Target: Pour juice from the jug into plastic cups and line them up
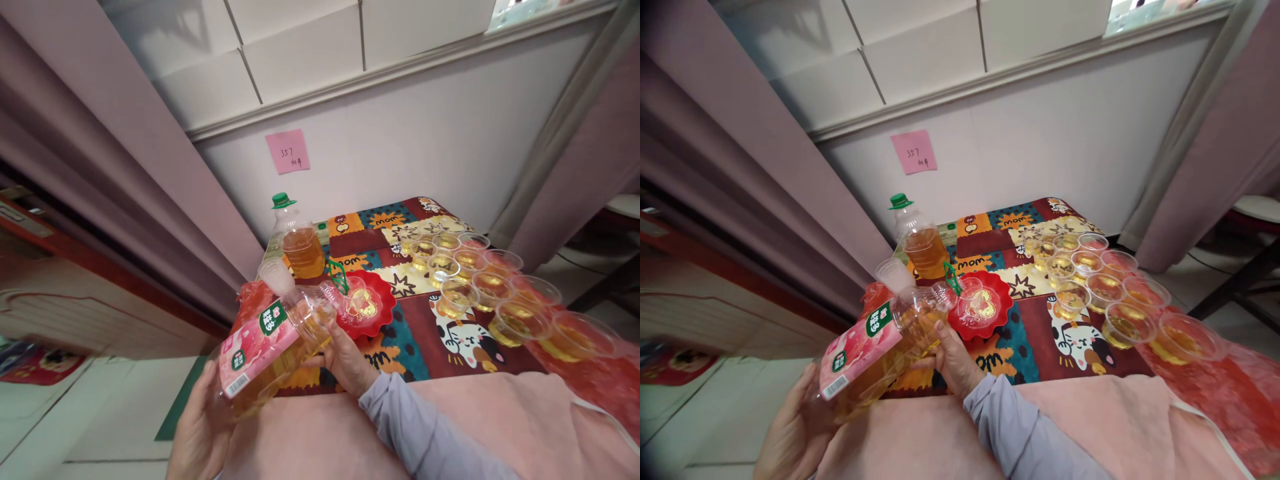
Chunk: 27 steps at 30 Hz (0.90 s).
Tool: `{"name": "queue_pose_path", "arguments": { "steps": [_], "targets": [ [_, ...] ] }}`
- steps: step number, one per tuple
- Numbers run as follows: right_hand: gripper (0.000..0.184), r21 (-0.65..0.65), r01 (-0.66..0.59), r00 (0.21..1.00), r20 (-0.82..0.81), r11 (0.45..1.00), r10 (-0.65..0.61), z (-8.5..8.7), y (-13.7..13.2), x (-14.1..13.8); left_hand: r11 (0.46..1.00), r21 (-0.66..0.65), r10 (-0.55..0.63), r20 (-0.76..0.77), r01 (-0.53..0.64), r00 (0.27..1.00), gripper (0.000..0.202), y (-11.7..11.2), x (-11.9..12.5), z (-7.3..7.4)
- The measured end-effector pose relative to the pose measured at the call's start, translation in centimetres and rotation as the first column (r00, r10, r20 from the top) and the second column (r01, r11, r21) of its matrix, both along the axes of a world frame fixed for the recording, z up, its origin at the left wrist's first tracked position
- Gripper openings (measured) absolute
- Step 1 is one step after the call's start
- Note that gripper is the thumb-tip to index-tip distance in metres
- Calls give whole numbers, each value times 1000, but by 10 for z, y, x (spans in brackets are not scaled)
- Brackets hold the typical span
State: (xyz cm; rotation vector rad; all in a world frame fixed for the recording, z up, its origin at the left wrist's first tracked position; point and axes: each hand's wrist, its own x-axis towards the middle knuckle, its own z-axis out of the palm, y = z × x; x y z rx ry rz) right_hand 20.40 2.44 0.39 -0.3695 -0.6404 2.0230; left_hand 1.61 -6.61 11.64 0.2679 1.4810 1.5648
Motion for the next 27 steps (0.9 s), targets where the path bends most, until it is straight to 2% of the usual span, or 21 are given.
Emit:
{"name": "queue_pose_path", "arguments": {
  "steps": [12,21,27],
  "targets": [
    [82,-40,-8,999,-42,999,6,1,2,1,999,-34,-24,-8,23,1000,64,1,5,9],
    [83,-71,-4,998,-58,997,0,-1,4,1,996,13,-88,19,88,996,71,1,5,7],
    [83,-81,-10,998,-61,997,5,-2,5,2,997,5,-78,22,78,997,74,1,6,7]
  ]
}}
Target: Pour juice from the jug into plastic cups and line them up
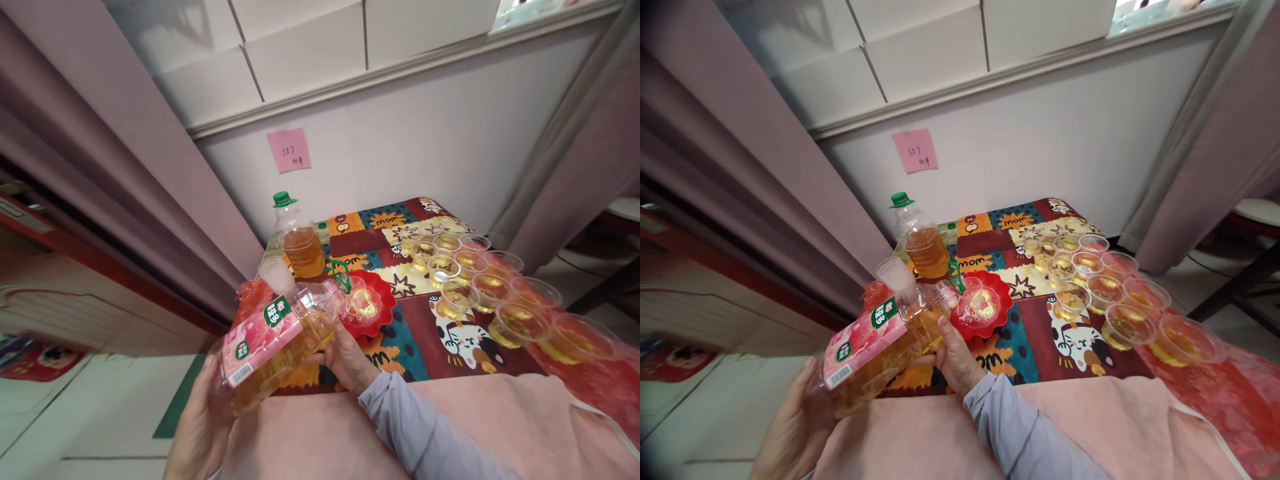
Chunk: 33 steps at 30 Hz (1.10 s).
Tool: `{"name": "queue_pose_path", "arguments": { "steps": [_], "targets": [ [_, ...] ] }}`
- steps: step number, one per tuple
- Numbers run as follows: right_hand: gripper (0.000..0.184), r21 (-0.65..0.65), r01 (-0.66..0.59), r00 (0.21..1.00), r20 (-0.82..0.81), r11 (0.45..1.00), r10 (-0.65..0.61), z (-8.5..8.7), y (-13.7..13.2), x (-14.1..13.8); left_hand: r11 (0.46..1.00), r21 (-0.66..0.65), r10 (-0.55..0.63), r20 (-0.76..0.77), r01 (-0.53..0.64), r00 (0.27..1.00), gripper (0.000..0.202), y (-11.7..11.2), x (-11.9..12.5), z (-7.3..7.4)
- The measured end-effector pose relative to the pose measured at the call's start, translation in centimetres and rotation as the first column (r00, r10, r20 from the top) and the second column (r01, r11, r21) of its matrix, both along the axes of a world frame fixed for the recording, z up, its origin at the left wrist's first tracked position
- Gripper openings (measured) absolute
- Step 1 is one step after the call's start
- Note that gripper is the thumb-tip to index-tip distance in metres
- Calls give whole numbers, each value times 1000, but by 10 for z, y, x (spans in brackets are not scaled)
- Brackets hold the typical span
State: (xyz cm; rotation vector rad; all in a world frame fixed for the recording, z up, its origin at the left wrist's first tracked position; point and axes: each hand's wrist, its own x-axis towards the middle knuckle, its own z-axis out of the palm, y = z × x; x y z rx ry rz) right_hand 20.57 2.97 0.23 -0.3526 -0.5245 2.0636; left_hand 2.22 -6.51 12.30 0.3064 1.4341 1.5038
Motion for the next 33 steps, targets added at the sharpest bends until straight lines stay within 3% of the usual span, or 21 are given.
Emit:
{"name": "queue_pose_path", "arguments": {
  "steps": [13,23,33],
  "targets": [
    [87,14,-2,1000,-1,1000,2,0,1,0,999,21,-36,-37,37,999,74,0,-4,-4],
    [82,24,-2,1000,-3,1000,2,0,1,0,996,64,-66,-15,67,998,77,1,3,3],
    [84,23,-7,1000,-15,1000,7,3,1,2,997,36,-67,-88,70,994,79,2,3,5]
  ]
}}
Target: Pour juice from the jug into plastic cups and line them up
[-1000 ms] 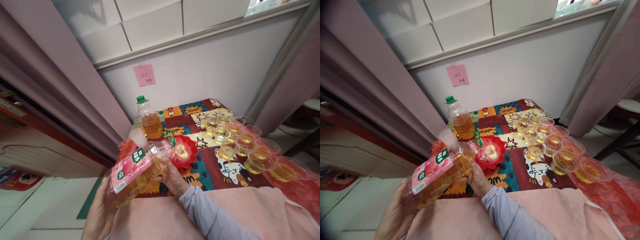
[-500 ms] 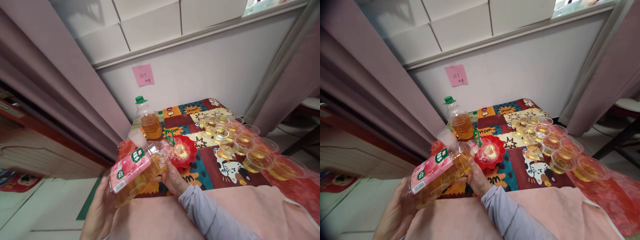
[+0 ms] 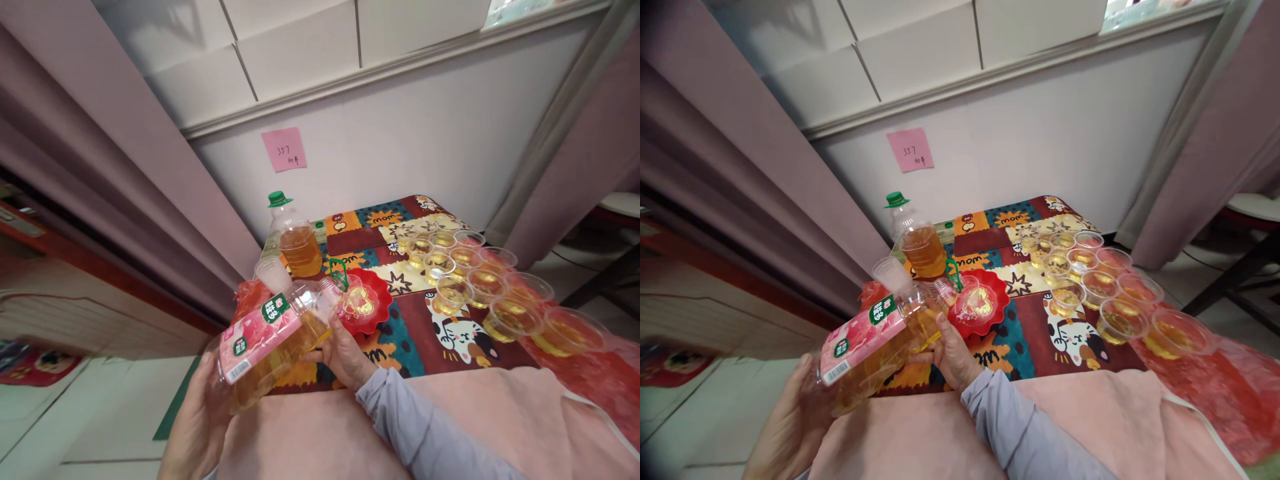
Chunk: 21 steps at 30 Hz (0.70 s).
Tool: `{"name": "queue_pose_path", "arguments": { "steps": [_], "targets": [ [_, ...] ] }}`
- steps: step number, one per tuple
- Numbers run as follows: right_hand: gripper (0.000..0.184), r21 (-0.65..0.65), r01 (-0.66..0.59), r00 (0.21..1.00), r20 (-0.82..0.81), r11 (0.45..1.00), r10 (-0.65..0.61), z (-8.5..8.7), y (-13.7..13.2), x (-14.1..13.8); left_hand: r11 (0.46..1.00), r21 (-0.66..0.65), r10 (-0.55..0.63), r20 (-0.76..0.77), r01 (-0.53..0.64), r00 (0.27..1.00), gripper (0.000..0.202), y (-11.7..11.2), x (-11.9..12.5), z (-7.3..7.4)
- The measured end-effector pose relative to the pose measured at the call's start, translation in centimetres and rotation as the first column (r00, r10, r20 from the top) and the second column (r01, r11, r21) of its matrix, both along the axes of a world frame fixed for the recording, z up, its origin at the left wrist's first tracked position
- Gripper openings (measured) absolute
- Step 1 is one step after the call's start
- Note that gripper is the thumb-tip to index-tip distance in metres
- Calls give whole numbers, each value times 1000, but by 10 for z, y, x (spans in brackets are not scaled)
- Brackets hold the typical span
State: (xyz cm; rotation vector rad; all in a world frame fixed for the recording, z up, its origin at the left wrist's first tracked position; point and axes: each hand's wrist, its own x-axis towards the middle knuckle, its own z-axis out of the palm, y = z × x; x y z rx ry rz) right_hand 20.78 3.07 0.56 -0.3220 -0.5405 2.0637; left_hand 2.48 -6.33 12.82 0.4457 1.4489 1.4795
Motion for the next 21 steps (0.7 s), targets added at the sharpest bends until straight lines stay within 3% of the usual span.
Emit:
{"name": "queue_pose_path", "arguments": {
  "steps": [12,21],
  "targets": [
    [84,-7,1,1000,9,1000,-1,0,0,0,1000,21,-3,40,2,999,81,0,2,0],
    [84,-9,-2,1000,16,1000,2,0,0,-1,1000,12,25,0,-25,1000,69,1,4,2]
  ]
}}
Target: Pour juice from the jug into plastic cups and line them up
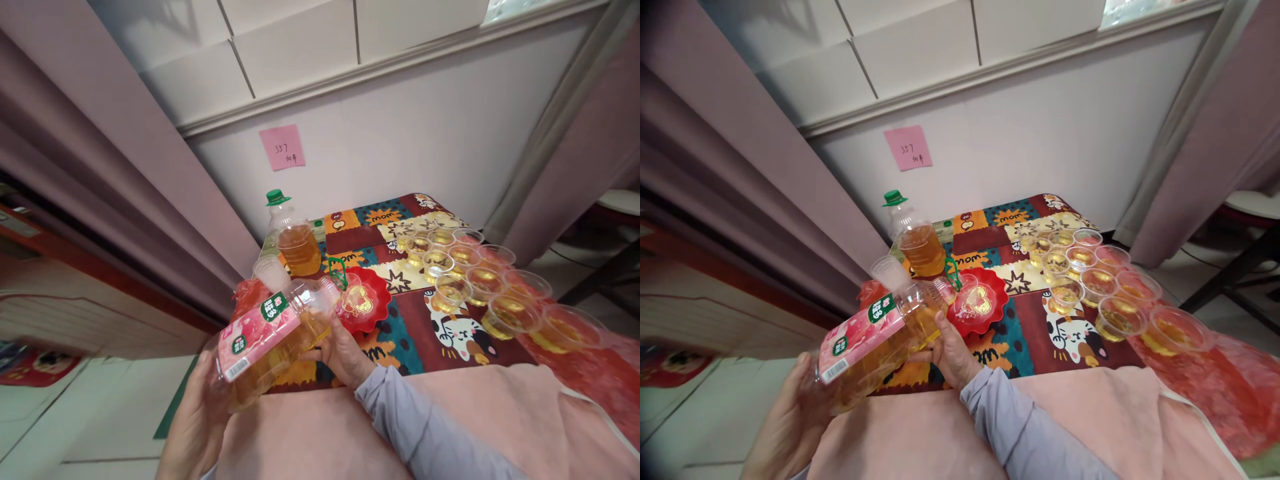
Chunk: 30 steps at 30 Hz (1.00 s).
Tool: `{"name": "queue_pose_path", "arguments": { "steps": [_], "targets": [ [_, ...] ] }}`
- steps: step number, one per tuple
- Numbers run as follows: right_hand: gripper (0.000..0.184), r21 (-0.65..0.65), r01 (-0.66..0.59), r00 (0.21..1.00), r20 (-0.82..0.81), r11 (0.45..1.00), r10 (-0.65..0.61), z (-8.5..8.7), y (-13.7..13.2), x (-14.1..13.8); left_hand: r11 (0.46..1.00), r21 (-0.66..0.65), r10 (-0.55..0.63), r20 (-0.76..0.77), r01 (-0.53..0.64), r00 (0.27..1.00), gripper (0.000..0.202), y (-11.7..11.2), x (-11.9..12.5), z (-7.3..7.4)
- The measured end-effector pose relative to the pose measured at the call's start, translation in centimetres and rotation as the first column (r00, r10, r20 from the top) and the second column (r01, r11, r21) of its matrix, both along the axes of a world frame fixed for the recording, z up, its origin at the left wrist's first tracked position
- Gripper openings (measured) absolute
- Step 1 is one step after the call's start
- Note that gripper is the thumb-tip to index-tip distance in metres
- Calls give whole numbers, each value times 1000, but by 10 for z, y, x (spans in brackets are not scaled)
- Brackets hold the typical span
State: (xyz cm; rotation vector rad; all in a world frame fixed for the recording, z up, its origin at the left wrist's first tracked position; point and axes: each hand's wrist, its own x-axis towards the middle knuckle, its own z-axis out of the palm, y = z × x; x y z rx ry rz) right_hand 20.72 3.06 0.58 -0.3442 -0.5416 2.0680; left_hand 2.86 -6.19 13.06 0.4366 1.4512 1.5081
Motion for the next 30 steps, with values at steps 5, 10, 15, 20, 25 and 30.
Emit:
{"name": "queue_pose_path", "arguments": {
  "steps": [5,10,15,20,25,30],
  "targets": [
    [86,2,-3,1000,-8,1000,3,0,0,0,1000,7,7,-4,-7,1000,67,0,0,1],
    [84,7,-10,1000,-8,1000,10,0,0,0,1000,13,7,-2,-7,1000,66,0,0,1],
    [84,-16,2,1000,-14,1000,-3,0,0,0,1000,-1,-10,-16,10,1000,70,0,1,3],
    [85,-8,-3,1000,-12,1000,3,1,0,0,1000,8,-28,-17,28,999,70,0,3,4],
    [83,3,-4,1000,-19,1000,4,0,0,0,999,27,-23,-30,23,999,70,1,4,5],
    [82,6,-3,1000,-15,1000,3,-3,1,0,1000,19,-23,-7,23,1000,67,2,5,5]
  ]
}}
